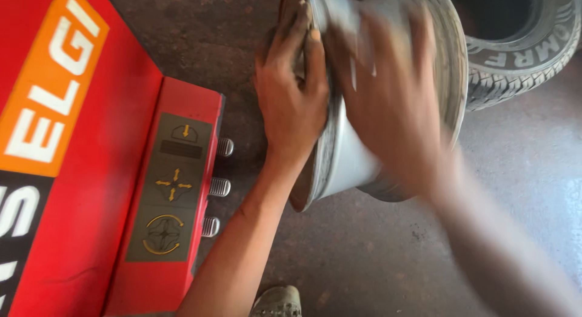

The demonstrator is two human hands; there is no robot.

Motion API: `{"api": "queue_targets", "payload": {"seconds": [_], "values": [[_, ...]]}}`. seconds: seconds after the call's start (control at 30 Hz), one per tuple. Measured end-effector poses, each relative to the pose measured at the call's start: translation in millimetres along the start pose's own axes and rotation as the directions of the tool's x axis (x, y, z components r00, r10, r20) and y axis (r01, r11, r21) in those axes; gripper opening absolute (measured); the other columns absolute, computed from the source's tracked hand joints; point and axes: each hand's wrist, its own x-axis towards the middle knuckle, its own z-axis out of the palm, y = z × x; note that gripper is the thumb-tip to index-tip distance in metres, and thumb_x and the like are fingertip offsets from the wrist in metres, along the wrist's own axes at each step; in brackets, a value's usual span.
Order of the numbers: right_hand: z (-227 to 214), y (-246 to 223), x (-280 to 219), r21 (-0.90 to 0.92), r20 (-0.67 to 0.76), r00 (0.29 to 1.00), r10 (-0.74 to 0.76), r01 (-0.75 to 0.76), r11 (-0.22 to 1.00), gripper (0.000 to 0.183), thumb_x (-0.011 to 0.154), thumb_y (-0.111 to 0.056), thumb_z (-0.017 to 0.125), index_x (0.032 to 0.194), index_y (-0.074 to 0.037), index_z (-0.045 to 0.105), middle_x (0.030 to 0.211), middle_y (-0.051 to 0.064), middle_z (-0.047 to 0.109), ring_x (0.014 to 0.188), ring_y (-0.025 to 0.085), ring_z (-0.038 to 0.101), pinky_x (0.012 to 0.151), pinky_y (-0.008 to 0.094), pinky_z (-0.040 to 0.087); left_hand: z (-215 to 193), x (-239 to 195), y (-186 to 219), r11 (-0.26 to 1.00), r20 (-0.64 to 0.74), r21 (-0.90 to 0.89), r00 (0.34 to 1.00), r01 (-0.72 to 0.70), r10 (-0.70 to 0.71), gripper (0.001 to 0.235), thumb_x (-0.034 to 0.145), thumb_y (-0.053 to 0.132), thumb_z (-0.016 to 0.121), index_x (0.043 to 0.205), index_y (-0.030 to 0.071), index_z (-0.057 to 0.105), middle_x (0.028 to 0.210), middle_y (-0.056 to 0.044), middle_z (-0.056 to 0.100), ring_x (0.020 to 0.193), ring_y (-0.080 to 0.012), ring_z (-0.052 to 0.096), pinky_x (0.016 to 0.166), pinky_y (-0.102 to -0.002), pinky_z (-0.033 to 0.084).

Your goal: The person scrubs the surface of a metal wheel rim using a small abrasive pad. They rotate the rim by hand to access different sections while applying pressure with the pad to remove dirt and grime.

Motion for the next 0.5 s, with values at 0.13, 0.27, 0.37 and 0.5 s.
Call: {"api": "queue_targets", "payload": {"seconds": [0.13,0.27,0.37,0.5], "values": [[-41.0,-49.3,-51.4,0.193,0.140,0.981,0.131,-0.157,0.968,0.048,0.097,-0.011,0.067,0.145,-0.018,0.063,0.157,0.003,0.058,0.150,0.027,0.043,0.118,0.067,0.015,21.7,8.3,-16.3,0.984,-0.041,-0.161,0.995,0.081,-0.088,0.030,0.110,0.014,0.058,0.131,-0.005,0.067,0.131,-0.022,0.072,0.123,-0.0342,0.072,0.115,-0.040,0.054],[6.5,-9.4,-10.1,0.038,-0.042,0.997,0.062,-0.061,0.997,0.050,0.101,-0.008,0.062,0.150,-0.011,0.059,0.160,0.004,0.052,0.152,0.029,0.037,0.122,0.069,0.010,14.2,7.6,-15.8,0.994,-0.014,-0.102,0.999,0.039,-0.040,0.031,0.111,0.015,0.057,0.131,-0.006,0.066,0.130,-0.024,0.071,0.124,-0.0366,0.071,0.111,-0.040,0.055],[3.6,-5.8,-7.3,0.038,0.022,0.999,0.029,-0.030,0.999,0.052,0.101,-0.006,0.059,0.152,-0.008,0.058,0.160,0.007,0.051,0.154,0.029,0.031,0.126,0.068,0.009,5.5,10.9,-9.8,0.991,0.029,-0.093,0.995,0.096,-0.094,0.033,0.107,0.018,0.057,0.129,-0.005,0.067,0.126,-0.023,0.073,0.119,-0.0349,0.073,0.105,-0.038,0.056],[-41.3,-58.6,-66.2,0.083,0.124,0.988,0.087,-0.098,0.992,0.064,0.090,-0.003,0.064,0.152,-0.020,0.059,0.162,0.002,0.054,0.153,0.028,0.030,0.118,0.065,0.012,15.5,5.1,-9.2,0.995,-0.017,-0.051,0.996,0.087,-0.088,0.032,0.112,0.022,0.057,0.131,-0.002,0.067,0.131,-0.024,0.071,0.126,-0.0367,0.070,0.113,-0.040,0.053]]}}
